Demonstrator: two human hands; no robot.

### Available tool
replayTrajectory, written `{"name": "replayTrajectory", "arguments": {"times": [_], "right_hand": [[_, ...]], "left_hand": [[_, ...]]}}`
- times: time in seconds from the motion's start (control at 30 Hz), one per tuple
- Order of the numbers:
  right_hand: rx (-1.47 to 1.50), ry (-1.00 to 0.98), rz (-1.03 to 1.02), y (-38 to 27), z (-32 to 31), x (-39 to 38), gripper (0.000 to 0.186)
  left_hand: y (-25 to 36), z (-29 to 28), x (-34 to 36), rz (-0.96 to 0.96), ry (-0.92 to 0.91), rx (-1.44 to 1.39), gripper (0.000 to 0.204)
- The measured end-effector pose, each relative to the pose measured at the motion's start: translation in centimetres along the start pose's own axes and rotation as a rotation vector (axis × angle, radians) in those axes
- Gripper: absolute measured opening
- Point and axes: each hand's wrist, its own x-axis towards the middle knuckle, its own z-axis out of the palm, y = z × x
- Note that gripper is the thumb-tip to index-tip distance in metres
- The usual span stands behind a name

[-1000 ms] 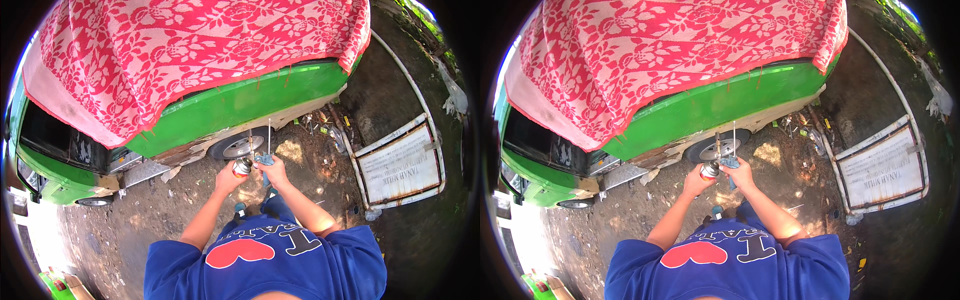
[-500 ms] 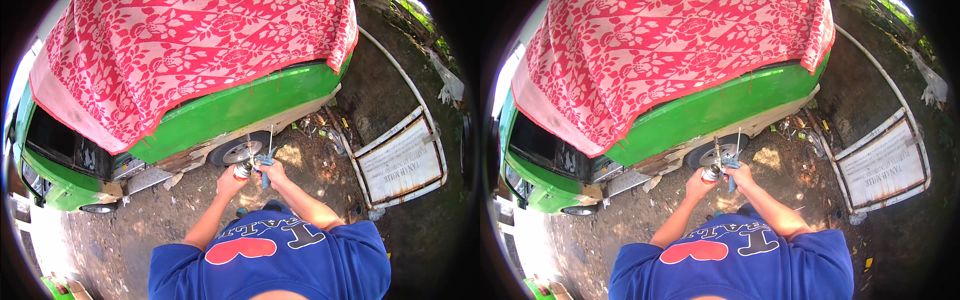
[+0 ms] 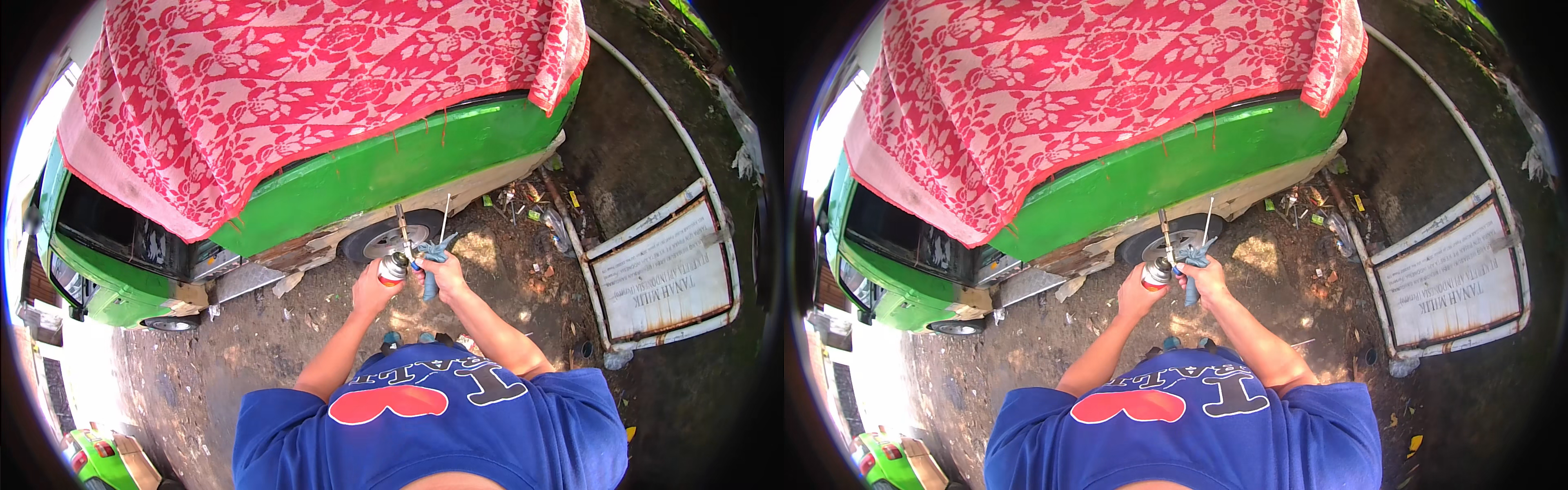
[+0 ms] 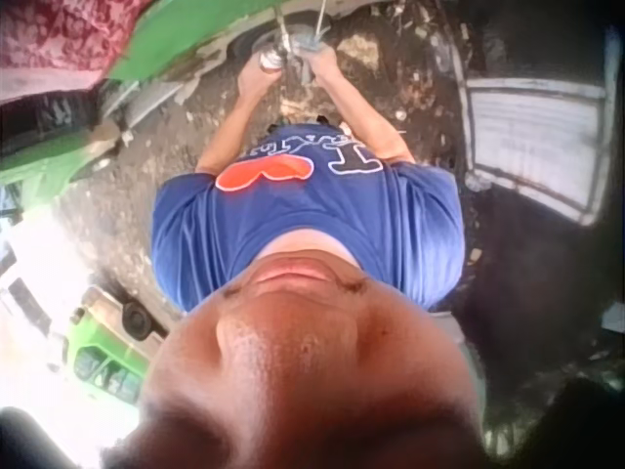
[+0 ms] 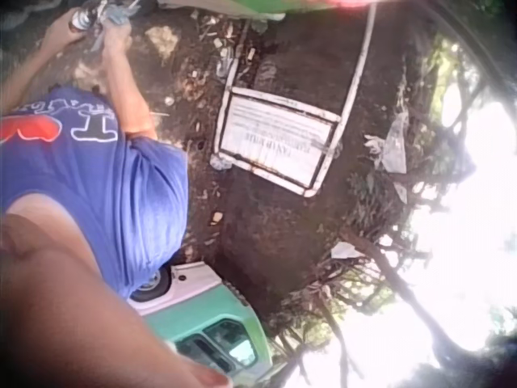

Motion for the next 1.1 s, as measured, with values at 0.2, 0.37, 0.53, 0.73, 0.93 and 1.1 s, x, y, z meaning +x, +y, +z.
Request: {"name": "replayTrajectory", "arguments": {"times": [0.2, 0.37, 0.53, 0.73, 0.93, 1.1], "right_hand": [[0.09, 0.011, 0.146, 0.4, -0.8, -0.4, 0.011], [0.068, -0.088, 0.192, 2.3, -0.7, -1.2, 0.014], [-0.229, -0.141, 0.127, 4.2, 0.6, -1.1, 0.025], [-0.351, -0.151, 0.137, 6.9, 3.6, -0.7, 0.025], [-0.547, -0.194, 0.025, 11.5, 10.5, -0.6, 0.028], [-0.578, -0.252, -0.015, 17.1, 18.3, -0.4, 0.034]], "left_hand": [[0.1, 0.4, -1.3, 0.008, 0.049, 0.016, 0.074], [-1.0, -0.1, -3.4, -0.069, 0.033, 0.035, 0.079], [-4.3, -1.4, -6.0, -0.158, 0.109, 0.037, 0.082], [-9.8, -5.9, -8.6, -0.313, 0.253, -0.054, 0.081], [-18.1, -11.5, -11.8, -0.278, 0.376, -0.26, 0.082], [-24.5, -17.4, -14.8, -0.254, 0.444, -0.338, 0.083]]}}
